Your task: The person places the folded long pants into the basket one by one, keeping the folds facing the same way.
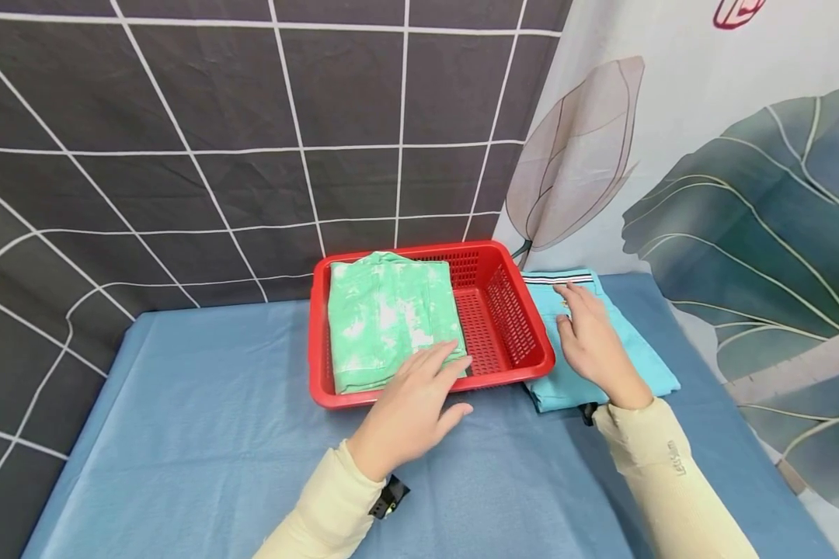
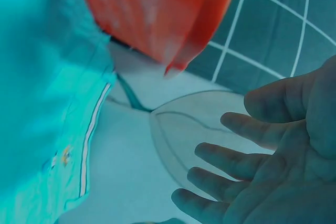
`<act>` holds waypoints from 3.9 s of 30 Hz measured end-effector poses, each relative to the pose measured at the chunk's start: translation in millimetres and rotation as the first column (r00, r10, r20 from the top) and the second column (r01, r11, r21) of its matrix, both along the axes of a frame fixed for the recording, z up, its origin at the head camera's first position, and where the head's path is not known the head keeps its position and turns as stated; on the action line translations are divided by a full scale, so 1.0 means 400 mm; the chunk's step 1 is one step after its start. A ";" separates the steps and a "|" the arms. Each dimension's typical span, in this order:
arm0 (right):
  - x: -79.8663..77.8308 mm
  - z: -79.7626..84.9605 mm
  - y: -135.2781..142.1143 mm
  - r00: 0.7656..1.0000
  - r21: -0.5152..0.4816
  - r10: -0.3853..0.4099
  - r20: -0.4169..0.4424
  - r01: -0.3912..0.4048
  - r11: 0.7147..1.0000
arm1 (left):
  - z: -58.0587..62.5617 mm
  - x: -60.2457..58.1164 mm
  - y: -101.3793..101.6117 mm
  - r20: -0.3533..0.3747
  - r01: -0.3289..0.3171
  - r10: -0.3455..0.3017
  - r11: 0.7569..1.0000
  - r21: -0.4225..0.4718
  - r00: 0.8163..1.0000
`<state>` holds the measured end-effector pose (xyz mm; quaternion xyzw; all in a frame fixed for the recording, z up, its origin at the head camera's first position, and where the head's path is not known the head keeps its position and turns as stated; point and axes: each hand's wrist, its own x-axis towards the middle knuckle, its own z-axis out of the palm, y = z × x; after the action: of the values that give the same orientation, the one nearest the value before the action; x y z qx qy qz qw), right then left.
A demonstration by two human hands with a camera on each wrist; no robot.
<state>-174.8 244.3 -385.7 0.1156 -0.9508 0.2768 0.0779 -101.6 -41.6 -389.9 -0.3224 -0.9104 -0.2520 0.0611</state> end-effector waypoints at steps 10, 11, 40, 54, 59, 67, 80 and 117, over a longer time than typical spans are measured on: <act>-0.031 -0.015 0.059 1.000 0.076 -0.020 -0.002 0.020 0.997 | -0.009 0.013 0.056 -0.081 0.064 -0.064 0.998 -0.012 0.995; -0.033 -0.016 0.063 1.000 0.083 -0.023 -0.002 0.023 0.996 | -0.009 0.014 0.062 -0.083 0.071 -0.072 0.997 -0.016 0.994; -0.127 -0.076 0.154 0.954 0.285 -0.070 0.292 -0.016 0.959 | -0.098 0.033 0.207 0.043 0.235 -0.232 0.948 -0.212 0.972; -0.193 -0.110 0.186 0.901 0.343 -0.092 0.423 -0.066 0.937 | -0.128 0.000 0.277 0.149 0.243 -0.206 0.922 -0.303 0.967; -0.210 -0.131 0.200 0.873 0.336 -0.120 0.472 -0.052 0.940 | -0.140 -0.012 0.303 0.153 0.227 -0.184 0.909 -0.350 0.971; -0.218 -0.144 0.199 0.855 0.330 -0.111 0.507 -0.074 0.941 | -0.153 -0.019 0.322 0.171 0.206 -0.147 0.888 -0.412 0.974; -0.236 -0.128 0.182 0.830 0.417 -0.130 0.543 -0.132 0.899 | -0.179 -0.023 0.328 0.193 0.219 -0.147 0.872 -0.438 0.970; -0.144 -0.118 0.191 0.840 0.505 -0.166 0.516 -0.142 0.852 | -0.180 -0.001 0.285 0.119 0.191 -0.154 0.875 -0.445 0.981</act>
<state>-232.6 320.6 -432.8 0.0430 -0.9727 0.0278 -0.2265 -102.2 72.4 -461.7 -0.3971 -0.9133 -0.0495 -0.0752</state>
